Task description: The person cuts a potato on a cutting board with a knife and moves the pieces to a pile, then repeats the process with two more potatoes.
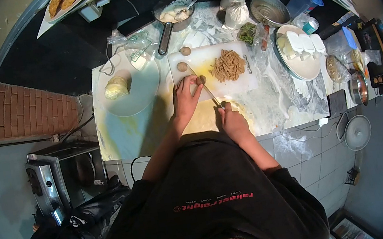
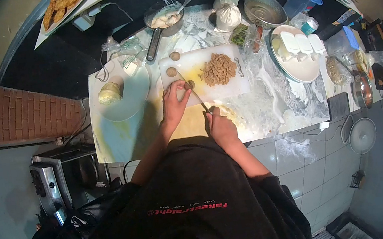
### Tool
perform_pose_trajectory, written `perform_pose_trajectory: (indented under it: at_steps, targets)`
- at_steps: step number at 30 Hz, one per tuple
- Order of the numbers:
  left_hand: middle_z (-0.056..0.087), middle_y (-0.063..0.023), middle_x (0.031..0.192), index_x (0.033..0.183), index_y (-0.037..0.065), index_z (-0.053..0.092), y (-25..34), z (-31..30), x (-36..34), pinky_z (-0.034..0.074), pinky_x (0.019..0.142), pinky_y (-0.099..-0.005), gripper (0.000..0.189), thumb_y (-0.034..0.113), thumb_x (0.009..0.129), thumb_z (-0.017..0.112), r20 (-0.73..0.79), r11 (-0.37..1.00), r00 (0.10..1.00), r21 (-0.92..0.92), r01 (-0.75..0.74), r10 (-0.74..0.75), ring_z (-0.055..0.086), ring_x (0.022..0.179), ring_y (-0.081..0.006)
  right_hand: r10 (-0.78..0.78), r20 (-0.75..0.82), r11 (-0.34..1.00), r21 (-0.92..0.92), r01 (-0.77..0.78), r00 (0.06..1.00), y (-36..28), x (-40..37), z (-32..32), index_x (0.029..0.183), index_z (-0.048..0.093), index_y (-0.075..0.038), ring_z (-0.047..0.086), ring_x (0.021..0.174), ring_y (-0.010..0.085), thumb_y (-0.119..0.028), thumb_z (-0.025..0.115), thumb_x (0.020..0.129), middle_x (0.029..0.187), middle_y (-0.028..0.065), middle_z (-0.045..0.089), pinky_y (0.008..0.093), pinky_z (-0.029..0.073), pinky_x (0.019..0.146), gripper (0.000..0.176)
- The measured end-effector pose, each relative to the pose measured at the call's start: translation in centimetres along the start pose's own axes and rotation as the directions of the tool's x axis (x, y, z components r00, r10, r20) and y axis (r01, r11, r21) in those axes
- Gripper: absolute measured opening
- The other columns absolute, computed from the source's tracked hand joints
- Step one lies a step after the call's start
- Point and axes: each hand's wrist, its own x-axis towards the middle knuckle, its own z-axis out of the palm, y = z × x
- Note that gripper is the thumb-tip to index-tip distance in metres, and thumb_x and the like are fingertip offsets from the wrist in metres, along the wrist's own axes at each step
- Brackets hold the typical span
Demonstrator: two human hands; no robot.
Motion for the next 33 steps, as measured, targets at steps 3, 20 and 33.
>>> perform_pose_trajectory:
  at_steps: [3, 20, 33]
  targets:
    - [0.067, -0.0101, 0.098, 0.111, 0.003, 0.061, -0.3, 0.0, 0.2, 0.051, 0.078, -0.0358, 0.029, 0.003, 0.084, 0.073, -0.021, 0.988, 0.992, -0.099, 0.120, -0.122, 0.064, 0.089, -0.0248, 0.041, 0.044, 0.999, -0.004, -0.041, 0.998, 0.2, -1.0, -0.7, 0.112, 0.047, 0.000, 0.066, 0.072, 0.0507, -0.034, 0.041, 0.106, 0.073, 0.0317, 0.065, 0.0583, 0.053, 0.063, 0.036]
    - [0.058, -0.0112, 0.114, 0.112, 0.007, 0.062, -1.6, -2.5, -0.5, 0.043, 0.097, -0.0423, 0.039, 0.007, 0.076, 0.078, 0.011, 0.998, 1.000, 0.068, 0.013, -0.014, 0.054, 0.110, -0.0323, 0.141, 0.042, 0.972, 0.183, -0.146, 0.989, 1.6, -2.2, -3.8, 0.110, 0.053, 0.001, 0.061, 0.076, 0.0557, -0.037, 0.040, 0.107, 0.075, 0.0346, 0.063, 0.0614, 0.049, 0.066, 0.040]
    - [0.055, -0.0098, 0.123, 0.117, 0.009, 0.063, -0.5, -3.1, 0.4, 0.038, 0.102, -0.0453, 0.048, 0.016, 0.073, 0.082, 0.044, 0.984, 0.999, 0.180, -0.009, 0.001, 0.050, 0.118, -0.0315, 0.170, 0.058, 0.977, 0.119, -0.176, 0.984, 2.8, -2.4, -3.4, 0.113, 0.052, 0.001, 0.062, 0.077, 0.0549, -0.038, 0.040, 0.107, 0.076, 0.0346, 0.064, 0.0612, 0.050, 0.065, 0.040]
